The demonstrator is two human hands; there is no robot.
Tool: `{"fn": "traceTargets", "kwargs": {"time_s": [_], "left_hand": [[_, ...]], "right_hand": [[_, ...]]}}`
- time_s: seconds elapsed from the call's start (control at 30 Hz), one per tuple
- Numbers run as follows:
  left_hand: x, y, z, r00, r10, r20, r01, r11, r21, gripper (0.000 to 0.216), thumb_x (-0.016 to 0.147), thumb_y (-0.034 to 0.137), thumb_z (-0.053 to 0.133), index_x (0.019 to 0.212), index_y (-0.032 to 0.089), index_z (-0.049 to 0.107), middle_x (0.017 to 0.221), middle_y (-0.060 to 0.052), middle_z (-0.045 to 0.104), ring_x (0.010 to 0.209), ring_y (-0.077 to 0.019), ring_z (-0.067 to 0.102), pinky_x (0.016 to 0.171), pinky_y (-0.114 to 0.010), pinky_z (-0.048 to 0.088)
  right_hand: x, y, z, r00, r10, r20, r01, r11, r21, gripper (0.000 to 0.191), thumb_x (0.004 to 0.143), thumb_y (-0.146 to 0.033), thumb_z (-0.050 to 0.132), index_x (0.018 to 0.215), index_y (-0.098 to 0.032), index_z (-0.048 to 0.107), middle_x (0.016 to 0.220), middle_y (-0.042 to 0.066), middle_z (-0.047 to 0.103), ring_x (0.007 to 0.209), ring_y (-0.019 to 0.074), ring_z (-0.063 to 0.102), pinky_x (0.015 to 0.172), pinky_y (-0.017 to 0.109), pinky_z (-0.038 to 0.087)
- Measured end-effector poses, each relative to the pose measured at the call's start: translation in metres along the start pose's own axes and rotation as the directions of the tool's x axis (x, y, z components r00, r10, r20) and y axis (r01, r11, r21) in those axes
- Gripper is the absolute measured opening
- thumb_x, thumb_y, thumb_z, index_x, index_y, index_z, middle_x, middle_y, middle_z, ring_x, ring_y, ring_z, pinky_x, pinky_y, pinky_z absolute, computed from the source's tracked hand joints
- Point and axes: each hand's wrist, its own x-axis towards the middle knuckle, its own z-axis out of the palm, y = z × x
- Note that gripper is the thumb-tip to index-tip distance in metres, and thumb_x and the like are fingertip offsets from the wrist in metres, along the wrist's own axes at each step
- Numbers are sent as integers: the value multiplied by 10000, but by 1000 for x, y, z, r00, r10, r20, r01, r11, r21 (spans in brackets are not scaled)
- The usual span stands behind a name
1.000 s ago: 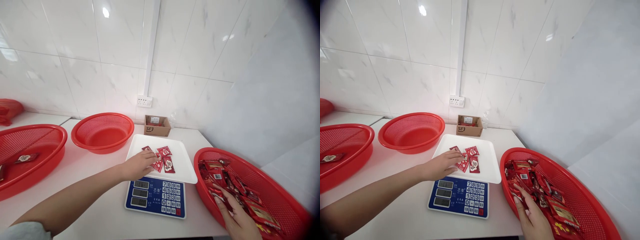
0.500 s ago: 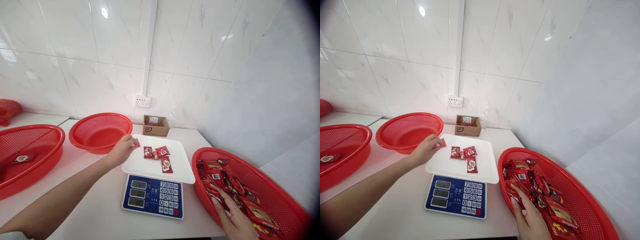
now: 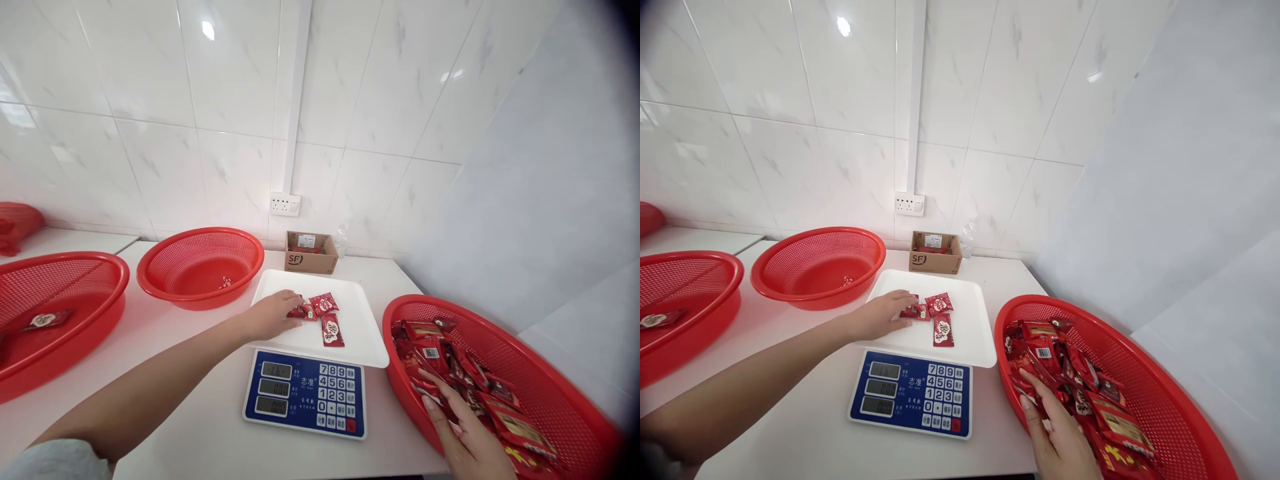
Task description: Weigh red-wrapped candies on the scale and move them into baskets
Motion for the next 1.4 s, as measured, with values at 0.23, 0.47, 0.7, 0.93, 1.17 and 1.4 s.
{"fn": "traceTargets", "kwargs": {"time_s": [0.23, 0.47, 0.7, 0.93, 1.17, 1.4], "left_hand": [[19, 8, 4, 997, -61, 48, 55, 992, 112, 293, 878, 198, 393, 1129, 169, 542, 1129, -101, 621, 1073, -227, 547, 865, -329, 434], [1, -34, -26, 956, -240, -167, 274, 936, 223, 424, 802, -3, 316, 1148, 142, 514, 1152, -139, 584, 1065, -242, 540, 831, -350, 448], [-13, -67, -58, 912, -288, -293, 358, 907, 224, 332, 822, 51, 339, 1053, 103, 572, 1094, -170, 590, 1092, -299, 513, 899, -466, 408], [10, 11, -6, 992, 117, -44, -113, 990, 85, 292, 893, 309, 428, 1156, 251, 540, 1226, -17, 563, 1122, -148, 505, 924, -244, 413], [28, 27, 14, 994, 78, 73, -90, 979, 182, 407, 820, 93, 416, 1203, 214, 487, 1140, -79, 575, 1019, -215, 536, 816, -310, 449], [12, -25, -13, 952, -268, -147, 301, 907, 294, 420, 830, 32, 295, 1196, 169, 450, 1094, -134, 543, 1005, -240, 534, 741, -337, 456]], "right_hand": [[-1, 1, 1, 1000, 22, -2, -22, 999, 23, 520, 814, -546, 419, 1237, -268, 537, 1324, 33, 528, 1246, 254, 437, 925, 346, 459], [-2, 3, 2, 999, 39, 24, -40, 999, 34, 522, 806, -574, 418, 1248, -313, 512, 1350, 11, 497, 1266, 263, 406, 993, 415, 395], [0, 7, 2, 998, 51, 42, -53, 997, 52, 545, 800, -586, 415, 1265, -314, 498, 1372, 20, 472, 1264, 279, 404, 1012, 444, 367], [2, 1, 1, 999, 34, 40, -35, 999, 21, 537, 802, -575, 414, 1257, -306, 510, 1349, 20, 502, 1237, 277, 445, 966, 416, 424], [-2, 0, 0, 1000, 3, -18, -2, 999, 47, 512, 808, -531, 436, 1218, -251, 560, 1302, 52, 550, 1226, 257, 465, 881, 326, 493], [0, 5, 2, 1000, -30, -1, 30, 999, -16, 496, 816, -527, 428, 1236, -284, 534, 1309, 40, 541, 1226, 263, 458, 980, 403, 407]]}}
